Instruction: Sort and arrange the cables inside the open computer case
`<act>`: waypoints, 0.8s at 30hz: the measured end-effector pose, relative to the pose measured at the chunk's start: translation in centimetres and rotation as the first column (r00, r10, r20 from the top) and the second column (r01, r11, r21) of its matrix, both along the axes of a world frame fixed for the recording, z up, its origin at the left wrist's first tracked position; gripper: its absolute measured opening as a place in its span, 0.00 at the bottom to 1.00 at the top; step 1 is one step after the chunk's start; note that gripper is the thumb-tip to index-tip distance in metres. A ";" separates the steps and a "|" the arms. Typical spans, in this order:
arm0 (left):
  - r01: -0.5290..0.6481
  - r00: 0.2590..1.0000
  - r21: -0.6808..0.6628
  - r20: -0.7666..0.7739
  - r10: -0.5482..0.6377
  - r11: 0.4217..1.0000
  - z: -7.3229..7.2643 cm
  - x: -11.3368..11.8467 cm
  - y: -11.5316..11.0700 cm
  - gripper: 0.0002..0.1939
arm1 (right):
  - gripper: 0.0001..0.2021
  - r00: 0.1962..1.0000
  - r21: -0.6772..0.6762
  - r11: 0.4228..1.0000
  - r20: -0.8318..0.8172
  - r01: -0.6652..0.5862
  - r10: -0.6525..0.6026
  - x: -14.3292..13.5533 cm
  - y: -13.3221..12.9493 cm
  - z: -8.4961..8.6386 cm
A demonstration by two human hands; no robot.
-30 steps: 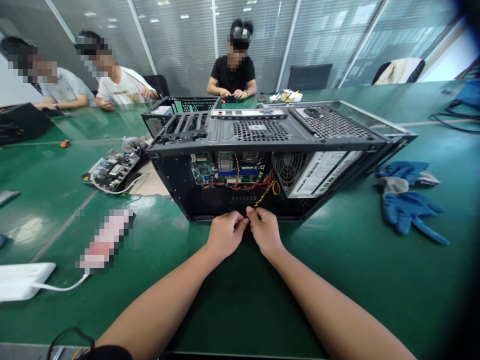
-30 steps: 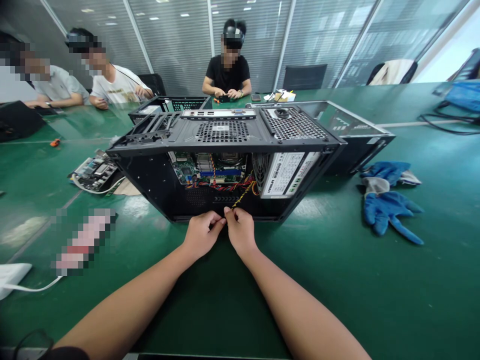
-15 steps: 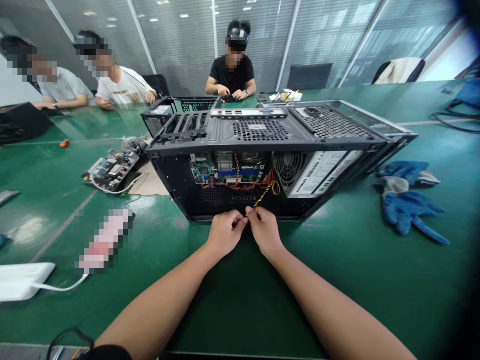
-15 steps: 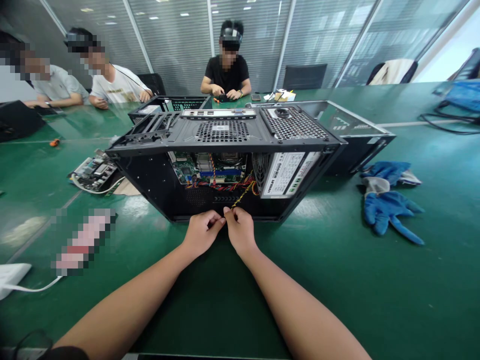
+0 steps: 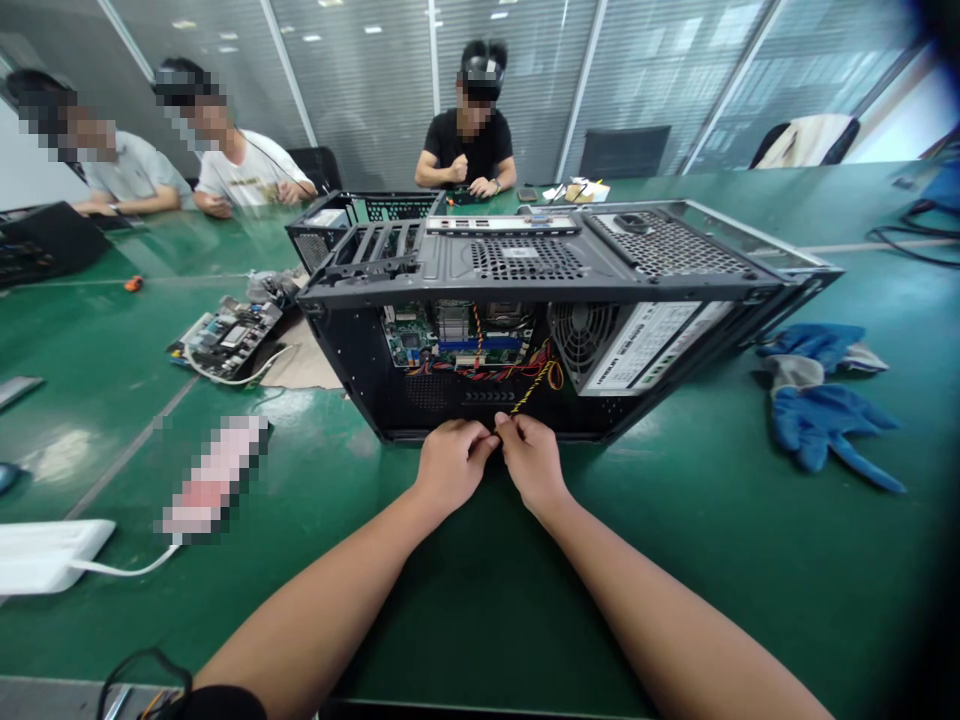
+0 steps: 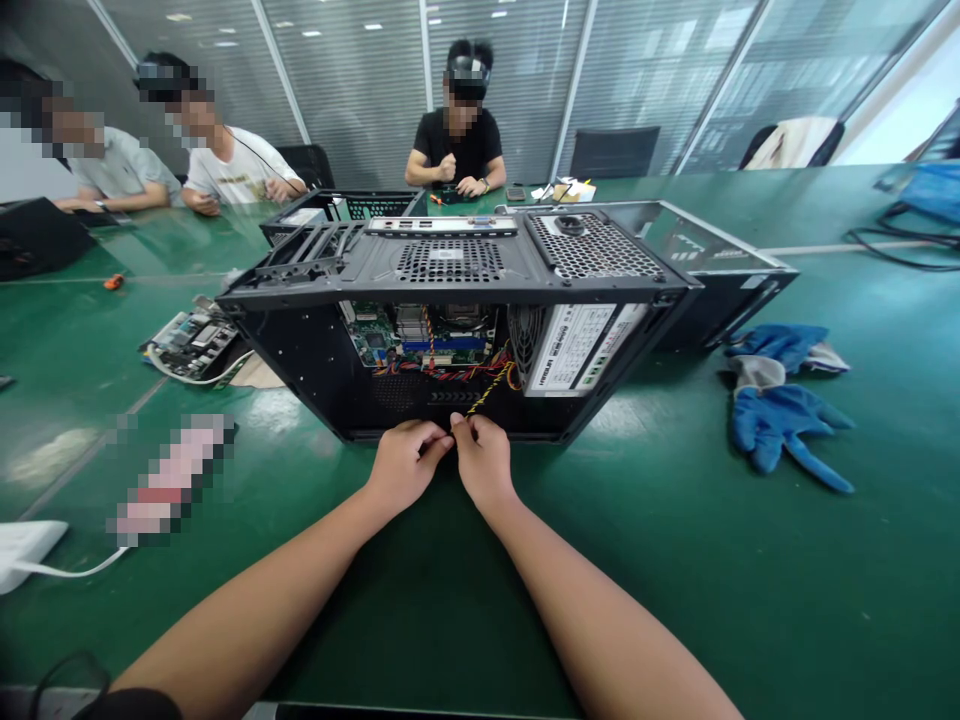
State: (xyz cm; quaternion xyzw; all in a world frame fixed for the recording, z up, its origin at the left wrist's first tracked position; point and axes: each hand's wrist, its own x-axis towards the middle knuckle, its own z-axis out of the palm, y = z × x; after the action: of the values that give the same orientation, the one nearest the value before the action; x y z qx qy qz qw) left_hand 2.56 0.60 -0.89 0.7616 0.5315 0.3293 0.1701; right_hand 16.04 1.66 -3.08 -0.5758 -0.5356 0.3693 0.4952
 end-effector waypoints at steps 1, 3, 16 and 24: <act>0.005 1.000 -0.011 0.000 -0.005 1.000 0.1 0.0 0.0 0.08 | 0.21 1.000 0.000 1.000 0.001 -0.003 0.003 0.0 0.0 -0.1; 0.014 1.000 -0.026 0.000 -0.014 1.000 0.3 0.1 0.0 0.08 | 0.21 1.000 0.000 1.000 0.008 -0.009 0.009 0.1 0.1 -0.3; 0.007 0.996 -0.063 0.085 -0.002 0.998 0.0 0.2 0.0 0.05 | 0.22 1.000 -0.003 1.000 0.003 0.019 -0.019 0.0 -0.1 0.2; -0.040 0.995 -0.047 0.087 0.044 0.998 0.0 0.1 -0.1 0.02 | 0.23 0.998 -0.019 0.998 0.000 0.061 -0.061 0.0 -0.2 0.3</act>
State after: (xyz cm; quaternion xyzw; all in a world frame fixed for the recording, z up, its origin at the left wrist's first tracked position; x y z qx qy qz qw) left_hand 2.71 0.52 -0.87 0.7309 0.5469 0.3539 0.2037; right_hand 16.01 1.45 -2.80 -0.5964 -0.5143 0.3592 0.5008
